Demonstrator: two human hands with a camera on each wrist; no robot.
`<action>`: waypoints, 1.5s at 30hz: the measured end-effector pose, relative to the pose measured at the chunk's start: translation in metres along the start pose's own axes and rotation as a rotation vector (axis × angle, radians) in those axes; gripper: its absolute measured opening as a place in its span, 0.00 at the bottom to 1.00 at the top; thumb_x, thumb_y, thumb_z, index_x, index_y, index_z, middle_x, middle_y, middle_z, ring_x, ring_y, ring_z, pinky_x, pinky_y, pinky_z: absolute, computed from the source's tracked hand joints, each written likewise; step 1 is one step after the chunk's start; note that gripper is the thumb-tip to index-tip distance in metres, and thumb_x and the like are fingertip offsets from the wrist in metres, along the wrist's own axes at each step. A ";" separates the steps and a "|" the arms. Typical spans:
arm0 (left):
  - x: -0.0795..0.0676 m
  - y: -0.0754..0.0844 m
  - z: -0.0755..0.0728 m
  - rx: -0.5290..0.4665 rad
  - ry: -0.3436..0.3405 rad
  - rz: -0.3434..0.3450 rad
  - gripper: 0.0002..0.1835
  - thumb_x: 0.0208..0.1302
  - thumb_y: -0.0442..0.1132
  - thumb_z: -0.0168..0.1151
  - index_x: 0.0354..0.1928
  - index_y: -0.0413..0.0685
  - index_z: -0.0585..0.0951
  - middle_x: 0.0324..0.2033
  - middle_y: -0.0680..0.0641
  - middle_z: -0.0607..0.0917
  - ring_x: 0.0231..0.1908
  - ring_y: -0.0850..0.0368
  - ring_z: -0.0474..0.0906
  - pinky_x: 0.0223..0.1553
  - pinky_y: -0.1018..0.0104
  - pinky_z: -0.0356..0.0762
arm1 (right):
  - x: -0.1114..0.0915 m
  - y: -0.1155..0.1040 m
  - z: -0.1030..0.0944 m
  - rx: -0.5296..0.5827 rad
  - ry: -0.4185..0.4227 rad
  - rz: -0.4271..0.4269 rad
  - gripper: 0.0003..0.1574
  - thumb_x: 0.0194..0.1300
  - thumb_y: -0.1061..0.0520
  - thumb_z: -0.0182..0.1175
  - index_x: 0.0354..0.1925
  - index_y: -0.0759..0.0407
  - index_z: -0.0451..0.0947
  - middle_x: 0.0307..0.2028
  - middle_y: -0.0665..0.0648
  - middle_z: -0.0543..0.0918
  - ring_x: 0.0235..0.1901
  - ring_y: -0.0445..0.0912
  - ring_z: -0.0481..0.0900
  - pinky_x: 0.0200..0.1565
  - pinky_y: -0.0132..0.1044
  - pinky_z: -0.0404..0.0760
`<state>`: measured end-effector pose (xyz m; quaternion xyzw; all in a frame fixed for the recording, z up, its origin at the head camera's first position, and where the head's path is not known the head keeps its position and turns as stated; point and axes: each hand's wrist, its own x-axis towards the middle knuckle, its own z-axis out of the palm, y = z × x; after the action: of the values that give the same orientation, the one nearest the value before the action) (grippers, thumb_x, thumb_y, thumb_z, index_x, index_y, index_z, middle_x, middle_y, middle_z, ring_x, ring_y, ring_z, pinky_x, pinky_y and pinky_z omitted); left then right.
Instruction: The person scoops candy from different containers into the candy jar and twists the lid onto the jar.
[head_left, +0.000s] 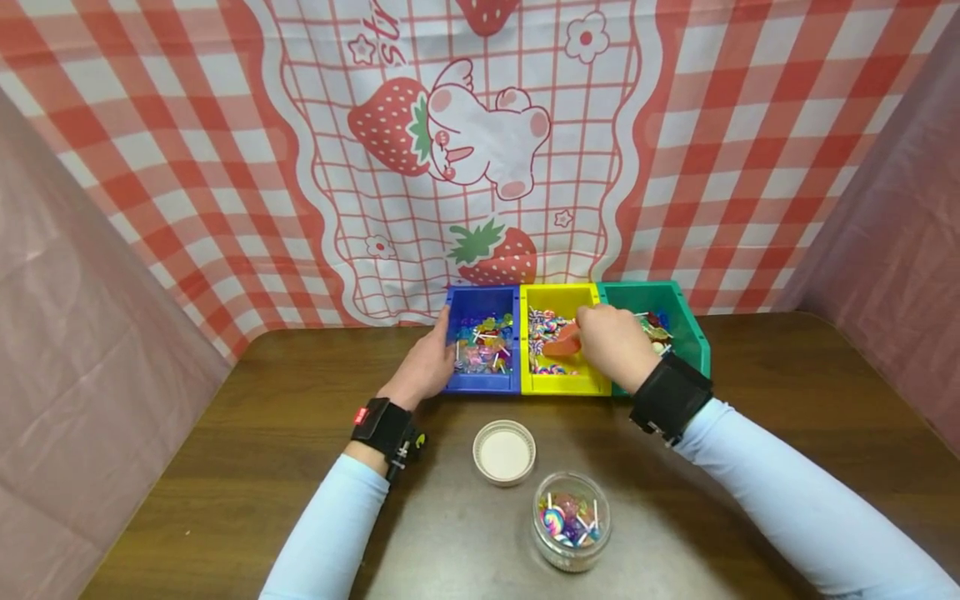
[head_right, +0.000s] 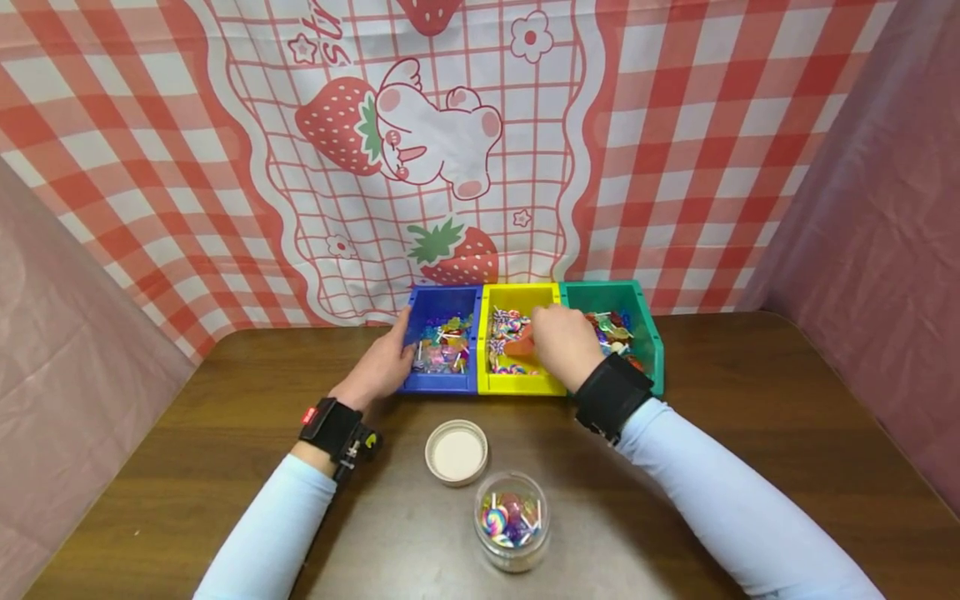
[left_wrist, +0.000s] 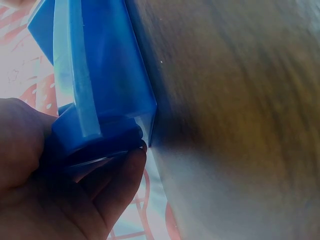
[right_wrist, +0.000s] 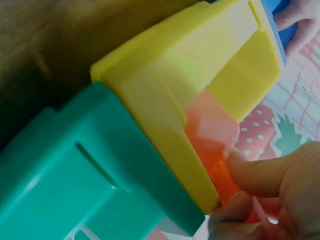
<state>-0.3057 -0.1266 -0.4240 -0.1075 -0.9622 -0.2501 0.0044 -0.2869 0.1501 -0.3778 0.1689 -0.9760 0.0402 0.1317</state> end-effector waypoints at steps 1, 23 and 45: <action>0.000 0.000 0.000 0.001 0.000 0.001 0.35 0.69 0.41 0.42 0.73 0.50 0.40 0.62 0.40 0.69 0.54 0.51 0.71 0.53 0.59 0.67 | 0.000 0.000 0.001 0.000 0.018 -0.008 0.11 0.60 0.54 0.59 0.27 0.61 0.73 0.22 0.57 0.73 0.24 0.51 0.72 0.31 0.45 0.76; -0.002 -0.001 0.000 -0.003 0.006 0.008 0.36 0.69 0.41 0.43 0.73 0.49 0.41 0.60 0.39 0.70 0.51 0.52 0.73 0.51 0.58 0.69 | -0.012 -0.007 0.024 -0.057 0.223 -0.112 0.13 0.57 0.61 0.61 0.40 0.66 0.74 0.30 0.62 0.73 0.27 0.54 0.70 0.32 0.46 0.77; 0.001 -0.003 0.002 0.004 0.006 0.019 0.36 0.69 0.41 0.43 0.73 0.51 0.40 0.59 0.39 0.72 0.48 0.53 0.74 0.48 0.59 0.70 | 0.009 0.001 0.042 -0.075 0.254 -0.109 0.10 0.59 0.61 0.59 0.40 0.63 0.71 0.32 0.61 0.74 0.31 0.54 0.70 0.29 0.45 0.73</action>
<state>-0.3078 -0.1283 -0.4268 -0.1158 -0.9617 -0.2482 0.0098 -0.3054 0.1429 -0.4157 0.2100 -0.9417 0.0176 0.2622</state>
